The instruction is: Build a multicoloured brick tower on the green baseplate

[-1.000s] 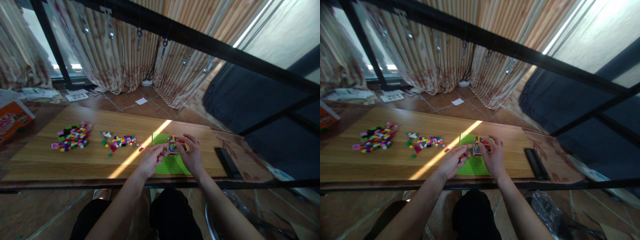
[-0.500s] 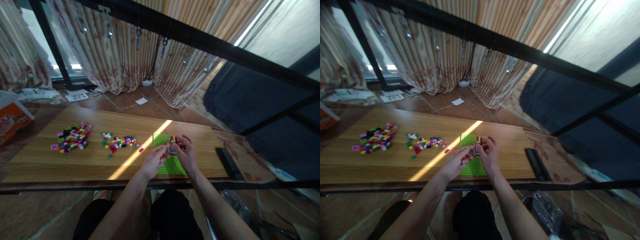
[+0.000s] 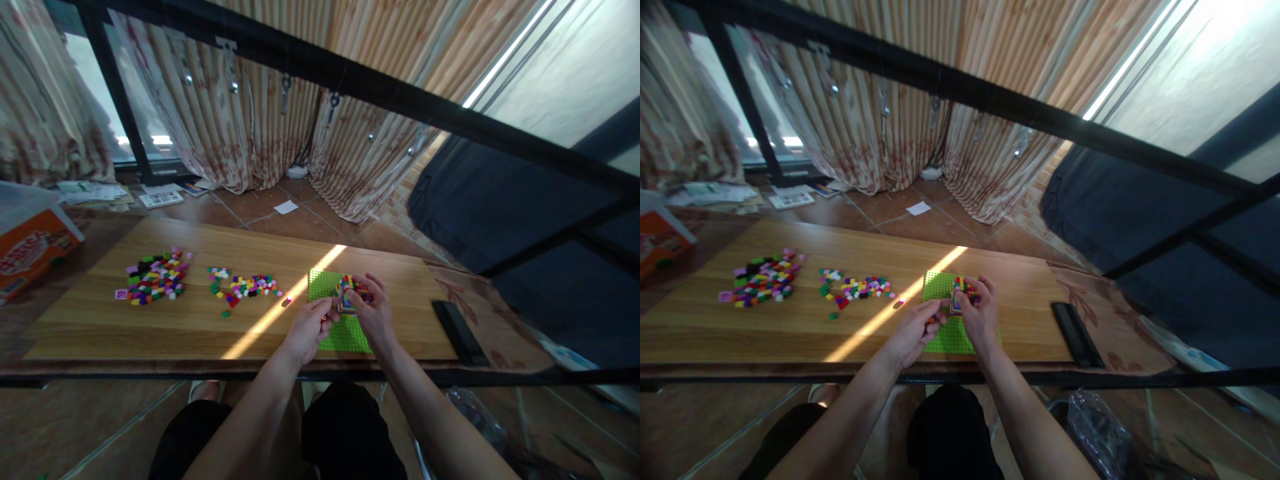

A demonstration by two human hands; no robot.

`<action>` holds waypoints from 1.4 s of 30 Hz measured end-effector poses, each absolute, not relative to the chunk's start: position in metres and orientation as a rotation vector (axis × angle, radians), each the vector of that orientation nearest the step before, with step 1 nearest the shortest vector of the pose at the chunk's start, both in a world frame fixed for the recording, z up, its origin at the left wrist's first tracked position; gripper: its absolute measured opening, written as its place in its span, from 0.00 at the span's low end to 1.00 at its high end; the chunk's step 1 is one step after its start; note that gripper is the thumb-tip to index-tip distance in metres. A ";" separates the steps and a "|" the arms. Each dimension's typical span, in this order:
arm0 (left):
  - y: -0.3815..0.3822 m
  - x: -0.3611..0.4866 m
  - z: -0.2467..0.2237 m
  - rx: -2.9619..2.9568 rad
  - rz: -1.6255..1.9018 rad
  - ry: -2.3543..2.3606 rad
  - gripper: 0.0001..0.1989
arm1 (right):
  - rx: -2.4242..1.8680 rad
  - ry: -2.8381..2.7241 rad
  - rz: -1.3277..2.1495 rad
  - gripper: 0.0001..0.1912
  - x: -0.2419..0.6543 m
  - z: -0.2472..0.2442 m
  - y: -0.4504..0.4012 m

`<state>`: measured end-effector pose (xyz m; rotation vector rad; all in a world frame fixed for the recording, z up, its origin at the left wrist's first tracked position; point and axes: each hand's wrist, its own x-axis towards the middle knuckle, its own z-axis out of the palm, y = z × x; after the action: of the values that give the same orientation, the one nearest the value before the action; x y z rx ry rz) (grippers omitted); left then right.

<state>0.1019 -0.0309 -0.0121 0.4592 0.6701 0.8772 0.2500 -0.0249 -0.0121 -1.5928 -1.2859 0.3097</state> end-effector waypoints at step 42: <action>-0.025 0.081 0.003 0.136 0.980 0.691 0.12 | -1.671 -1.381 0.200 0.13 0.279 0.020 -0.070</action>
<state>0.0805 -0.0245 0.0032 0.1357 0.6907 0.9801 0.2788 -0.0704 0.0198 -1.6714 -1.3806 0.1995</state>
